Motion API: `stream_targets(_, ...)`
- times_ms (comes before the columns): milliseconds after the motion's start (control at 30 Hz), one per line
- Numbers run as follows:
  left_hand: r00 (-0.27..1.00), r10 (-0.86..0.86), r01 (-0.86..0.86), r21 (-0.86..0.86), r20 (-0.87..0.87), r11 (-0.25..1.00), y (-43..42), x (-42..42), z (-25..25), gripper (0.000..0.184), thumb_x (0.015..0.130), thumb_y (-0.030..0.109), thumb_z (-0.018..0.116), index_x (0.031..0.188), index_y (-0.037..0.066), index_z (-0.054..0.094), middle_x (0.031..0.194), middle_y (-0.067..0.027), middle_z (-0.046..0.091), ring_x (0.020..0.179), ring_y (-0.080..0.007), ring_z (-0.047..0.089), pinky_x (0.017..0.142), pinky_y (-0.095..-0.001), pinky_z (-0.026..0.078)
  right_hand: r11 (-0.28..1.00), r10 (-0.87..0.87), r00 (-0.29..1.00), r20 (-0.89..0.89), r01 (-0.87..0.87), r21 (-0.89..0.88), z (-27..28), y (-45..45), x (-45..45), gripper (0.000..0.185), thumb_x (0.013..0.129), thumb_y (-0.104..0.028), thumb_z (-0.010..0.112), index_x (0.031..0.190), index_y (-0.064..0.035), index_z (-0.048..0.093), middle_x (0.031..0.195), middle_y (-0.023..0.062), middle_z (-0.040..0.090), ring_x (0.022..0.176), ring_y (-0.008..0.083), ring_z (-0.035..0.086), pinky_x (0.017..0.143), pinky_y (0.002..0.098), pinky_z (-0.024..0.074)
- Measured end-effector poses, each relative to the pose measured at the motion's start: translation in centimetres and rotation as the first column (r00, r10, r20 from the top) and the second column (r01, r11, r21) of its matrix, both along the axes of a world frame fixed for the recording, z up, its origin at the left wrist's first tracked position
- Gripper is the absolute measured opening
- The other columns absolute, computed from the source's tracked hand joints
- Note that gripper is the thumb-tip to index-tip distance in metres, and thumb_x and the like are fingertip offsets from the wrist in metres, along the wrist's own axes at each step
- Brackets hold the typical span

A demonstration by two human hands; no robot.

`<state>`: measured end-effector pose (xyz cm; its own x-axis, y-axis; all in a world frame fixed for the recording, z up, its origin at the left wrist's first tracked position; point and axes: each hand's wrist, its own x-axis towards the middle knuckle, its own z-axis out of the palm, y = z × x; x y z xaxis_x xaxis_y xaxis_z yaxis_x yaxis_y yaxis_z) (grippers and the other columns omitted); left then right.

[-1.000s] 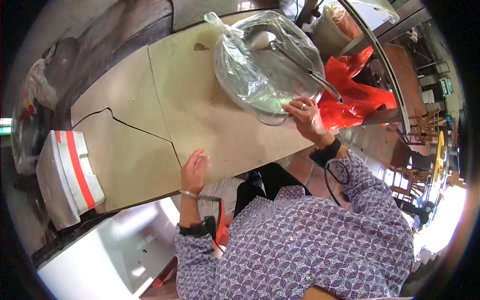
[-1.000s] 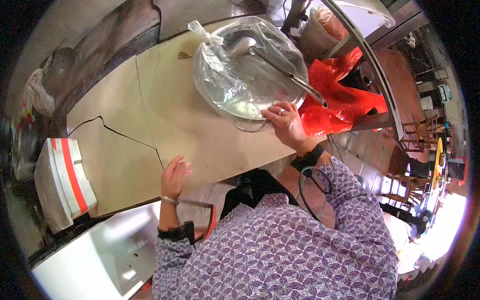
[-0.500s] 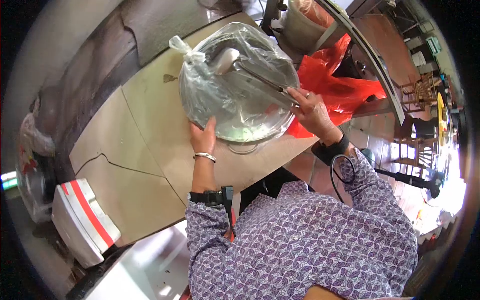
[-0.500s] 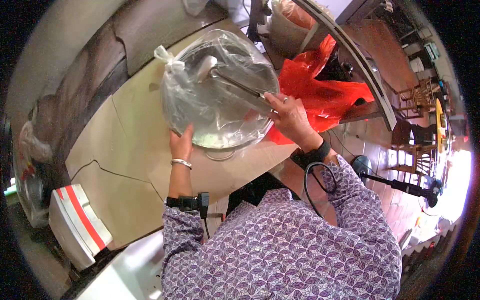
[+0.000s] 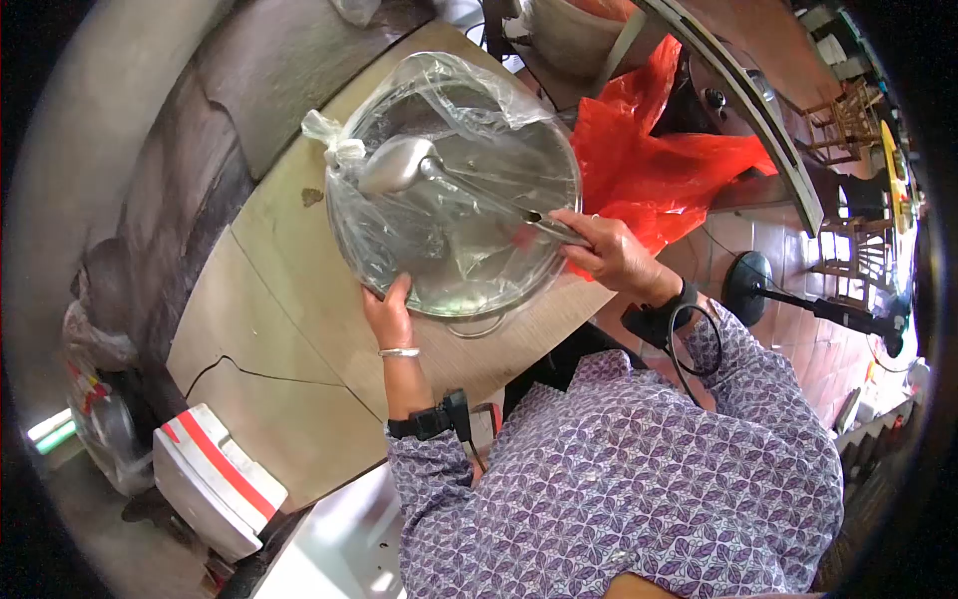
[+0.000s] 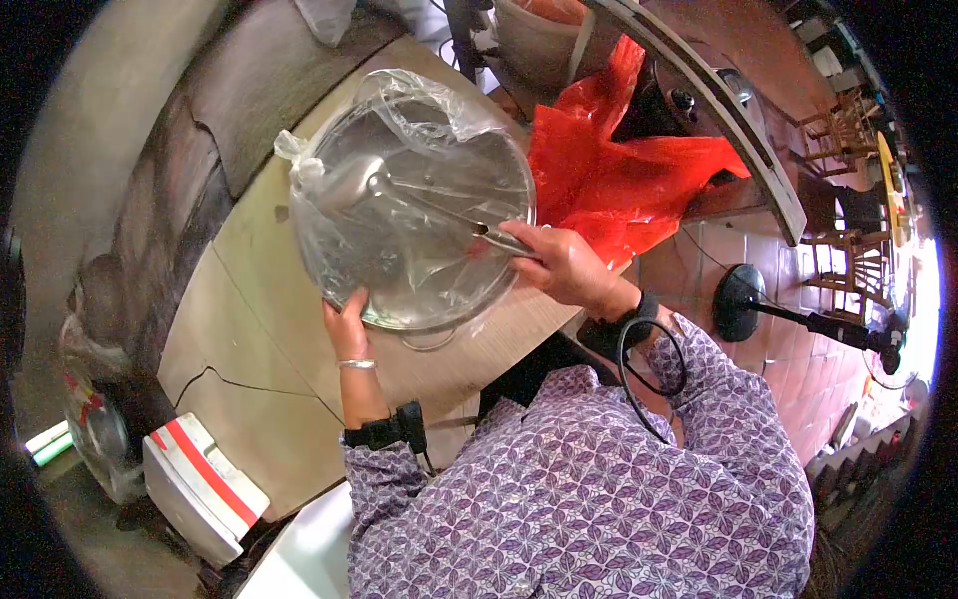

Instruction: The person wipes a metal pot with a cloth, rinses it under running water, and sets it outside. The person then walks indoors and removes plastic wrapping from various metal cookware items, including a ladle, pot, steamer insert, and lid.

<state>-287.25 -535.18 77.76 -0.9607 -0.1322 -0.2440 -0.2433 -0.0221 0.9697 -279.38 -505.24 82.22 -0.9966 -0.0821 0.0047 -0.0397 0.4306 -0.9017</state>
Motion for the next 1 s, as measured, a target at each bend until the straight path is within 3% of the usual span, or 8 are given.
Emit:
stream_targets(100, 0.998, 0.013, -0.018, 0.087, 0.055, 0.996, -0.4, 0.1, -0.2, 0.052, 0.067, -0.002, 0.061, 0.116, -0.001, 0.045, 0.109, -0.0077, 0.052, 0.097, -0.0183, 0.05, 0.087, -0.0291, 0.037, 0.996, 0.032, 0.996, 0.083, -0.025, -0.082, 0.7, 0.1, 0.3, 0.04, 0.076, -0.008, 0.058, 0.114, -0.0016, 0.047, 0.092, 0.0223, 0.057, 0.084, 0.0359, 0.058, 0.07, 0.0385, 0.0458)
stream_targets(133, 0.998, 0.02, -0.028, 0.113, 0.066, 0.993, -0.3, 0.1, 0.0, 0.05, 0.066, -0.002, 0.061, 0.114, -0.001, 0.046, 0.107, -0.0064, 0.052, 0.095, -0.0174, 0.05, 0.086, -0.0284, 0.038, 0.998, 0.021, 1.0, -0.009, -0.022, -0.051, -0.2, 0.0, 0.3, 0.041, 0.076, -0.008, 0.057, 0.115, -0.0024, 0.046, 0.09, 0.0223, 0.057, 0.082, 0.036, 0.058, 0.07, 0.0386, 0.0458)
stream_targets(467, 0.997, 0.021, -0.033, 0.156, 0.078, 0.987, -0.3, 0.6, 0.5, 0.049, 0.067, -0.001, 0.059, 0.114, -0.001, 0.047, 0.107, -0.0061, 0.053, 0.095, -0.0173, 0.05, 0.086, -0.0293, 0.038, 0.995, 0.039, 0.998, 0.048, -0.034, -0.096, -1.3, 0.8, 0.8, 0.041, 0.076, -0.008, 0.057, 0.116, -0.0038, 0.048, 0.086, 0.022, 0.057, 0.078, 0.036, 0.057, 0.067, 0.038, 0.046)
stream_targets(567, 0.994, 0.034, -0.048, 0.127, 0.108, 0.991, -0.6, 0.9, 0.8, 0.048, 0.067, -0.001, 0.058, 0.114, -0.001, 0.048, 0.107, -0.006, 0.053, 0.094, -0.0173, 0.05, 0.086, -0.0286, 0.038, 0.989, 0.037, 0.997, 0.072, -0.026, -0.147, -1.3, 1.3, 1.1, 0.043, 0.076, -0.007, 0.058, 0.117, -0.0033, 0.048, 0.087, 0.0203, 0.058, 0.08, 0.0301, 0.06, 0.068, 0.034, 0.047)
stream_targets(633, 0.99, 0.027, -0.042, 0.115, 0.136, 0.992, -0.5, 1.0, 1.4, 0.046, 0.068, -0.001, 0.058, 0.113, -0.001, 0.048, 0.105, -0.005, 0.053, 0.093, -0.0162, 0.05, 0.085, -0.028, 0.038, 0.964, -0.058, 0.993, 0.098, 0.082, -0.252, -0.7, 1.7, 1.1, 0.045, 0.076, -0.006, 0.061, 0.119, -0.0015, 0.047, 0.091, 0.0186, 0.06, 0.084, 0.0206, 0.061, 0.072, 0.0295, 0.0469)
stream_targets(667, 0.99, 0.03, -0.045, 0.108, 0.141, 0.993, -0.4, 1.1, 1.7, 0.046, 0.068, -0.001, 0.058, 0.113, -0.001, 0.048, 0.105, -0.005, 0.053, 0.093, -0.0162, 0.05, 0.085, -0.028, 0.038, 0.938, -0.093, 0.982, 0.164, 0.142, -0.315, -1.1, 2.0, 1.4, 0.045, 0.078, -0.005, 0.061, 0.12, 0.0002, 0.046, 0.098, 0.0119, 0.061, 0.091, 0.0116, 0.056, 0.078, 0.0255, 0.0449)
stream_targets(800, 0.99, 0.027, -0.041, 0.097, 0.135, 0.994, -1.3, 1.9, 1.9, 0.044, 0.069, 0.0, 0.057, 0.112, -0.001, 0.048, 0.102, -0.0041, 0.053, 0.09, -0.0151, 0.05, 0.083, -0.027, 0.039, 0.862, -0.243, 0.938, 0.246, 0.325, -0.39, 0.2, 2.5, 1.5, 0.042, 0.081, -0.005, 0.058, 0.121, 0.0005, 0.046, 0.104, 0.001, 0.055, 0.095, 0.0075, 0.049, 0.083, 0.0214, 0.0408)
stream_targets(1000, 0.981, -0.033, 0.014, 0.101, 0.189, 0.995, -4.1, 3.3, 2.5, 0.042, 0.07, 0.001, 0.056, 0.111, -0.001, 0.049, 0.102, -0.0044, 0.054, 0.091, -0.0153, 0.051, 0.082, -0.0271, 0.039, 0.813, -0.364, 0.883, 0.297, 0.457, -0.362, -0.3, 2.5, 1.7, 0.042, 0.081, -0.005, 0.06, 0.12, 0.0, 0.046, 0.1, -0.0015, 0.054, 0.093, 0.006, 0.048, 0.083, 0.0215, 0.0397)
